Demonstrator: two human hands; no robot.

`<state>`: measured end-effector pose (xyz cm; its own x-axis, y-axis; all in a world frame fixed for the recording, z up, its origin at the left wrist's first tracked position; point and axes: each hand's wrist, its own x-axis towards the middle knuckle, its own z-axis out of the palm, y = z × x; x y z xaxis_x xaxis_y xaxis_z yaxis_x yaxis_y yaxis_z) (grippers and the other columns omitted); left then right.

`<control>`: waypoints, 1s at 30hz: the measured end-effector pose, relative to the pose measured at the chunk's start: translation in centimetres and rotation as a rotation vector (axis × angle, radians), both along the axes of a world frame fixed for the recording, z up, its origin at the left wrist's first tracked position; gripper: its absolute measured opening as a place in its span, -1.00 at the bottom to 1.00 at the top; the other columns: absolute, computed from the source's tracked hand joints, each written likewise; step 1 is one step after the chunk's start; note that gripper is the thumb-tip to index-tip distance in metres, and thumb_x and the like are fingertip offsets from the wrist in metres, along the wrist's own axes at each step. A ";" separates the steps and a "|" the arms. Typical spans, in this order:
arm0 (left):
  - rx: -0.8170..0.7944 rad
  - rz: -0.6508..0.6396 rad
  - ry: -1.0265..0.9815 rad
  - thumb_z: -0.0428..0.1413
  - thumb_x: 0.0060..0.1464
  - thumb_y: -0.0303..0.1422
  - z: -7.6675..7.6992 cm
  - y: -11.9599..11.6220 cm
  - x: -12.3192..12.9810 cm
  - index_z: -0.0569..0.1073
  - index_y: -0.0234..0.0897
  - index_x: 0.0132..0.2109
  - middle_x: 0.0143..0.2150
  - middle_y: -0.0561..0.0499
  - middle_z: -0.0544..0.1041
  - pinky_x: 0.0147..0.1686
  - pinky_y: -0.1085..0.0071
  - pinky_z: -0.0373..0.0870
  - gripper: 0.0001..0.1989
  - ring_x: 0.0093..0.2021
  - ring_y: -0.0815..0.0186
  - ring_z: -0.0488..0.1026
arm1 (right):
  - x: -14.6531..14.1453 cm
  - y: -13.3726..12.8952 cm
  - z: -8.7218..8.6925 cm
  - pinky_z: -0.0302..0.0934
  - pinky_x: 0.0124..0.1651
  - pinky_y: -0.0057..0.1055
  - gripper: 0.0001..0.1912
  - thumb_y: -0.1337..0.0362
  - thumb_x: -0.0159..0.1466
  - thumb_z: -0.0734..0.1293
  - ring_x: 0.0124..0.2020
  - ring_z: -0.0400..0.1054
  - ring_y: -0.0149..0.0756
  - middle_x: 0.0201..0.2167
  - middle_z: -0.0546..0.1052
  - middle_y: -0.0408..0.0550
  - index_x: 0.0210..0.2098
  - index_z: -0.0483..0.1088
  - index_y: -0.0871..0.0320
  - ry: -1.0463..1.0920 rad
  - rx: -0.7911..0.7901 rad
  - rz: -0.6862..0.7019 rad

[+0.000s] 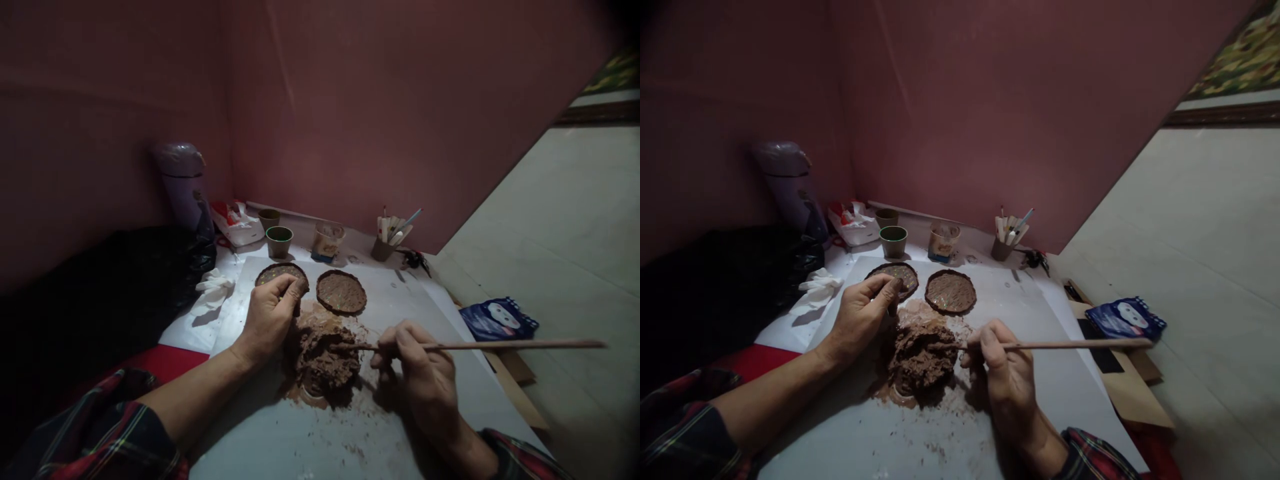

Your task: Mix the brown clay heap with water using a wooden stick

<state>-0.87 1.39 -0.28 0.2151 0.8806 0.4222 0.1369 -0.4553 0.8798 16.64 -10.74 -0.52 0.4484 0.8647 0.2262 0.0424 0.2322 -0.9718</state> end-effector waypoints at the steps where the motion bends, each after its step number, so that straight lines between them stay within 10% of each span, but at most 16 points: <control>1: -0.005 0.003 0.001 0.02 0.15 -0.25 0.0 0.0 0.0 0.37 -0.30 -0.49 -0.59 0.12 0.31 -0.46 0.47 0.18 -0.71 -0.52 0.43 0.24 | -0.1 0.0 0.1 0.01 -0.66 -0.54 -0.64 0.07 0.26 0.25 -0.67 0.17 -0.44 -0.69 0.38 -0.14 -0.55 0.34 0.15 -0.022 -0.034 0.024; 14: -0.053 0.018 -0.157 0.06 0.08 -0.39 -0.2 0.4 0.2 0.44 -0.32 -0.37 -0.47 0.08 0.44 -0.42 0.51 0.28 -0.89 -0.45 0.43 0.34 | -0.2 -0.6 0.0 0.16 -0.55 -0.53 -0.74 0.17 0.31 0.22 -0.58 0.26 -0.43 -0.58 0.46 -0.11 -0.42 0.44 0.12 0.044 0.070 0.159; 20: -0.079 0.043 -0.222 0.04 0.06 -0.44 -0.5 0.7 0.4 0.45 -0.32 -0.29 -0.35 0.04 0.51 -0.30 0.48 0.37 -0.90 -0.32 0.40 0.43 | 0.2 -0.1 -0.1 0.20 -0.44 -0.47 -0.79 0.26 0.31 0.24 -0.49 0.30 -0.38 -0.52 0.42 -0.09 -0.35 0.49 0.14 -0.248 0.135 0.331; 30: -0.085 0.037 -0.220 0.04 0.07 -0.44 -0.5 0.5 0.4 0.46 -0.31 -0.30 -0.34 0.04 0.51 -0.28 0.48 0.35 -0.90 -0.32 0.39 0.41 | 0.4 -0.3 -0.2 0.17 -0.48 -0.50 -0.76 0.29 0.35 0.18 -0.48 0.26 -0.40 -0.51 0.39 -0.14 -0.31 0.47 0.08 -0.197 0.180 0.261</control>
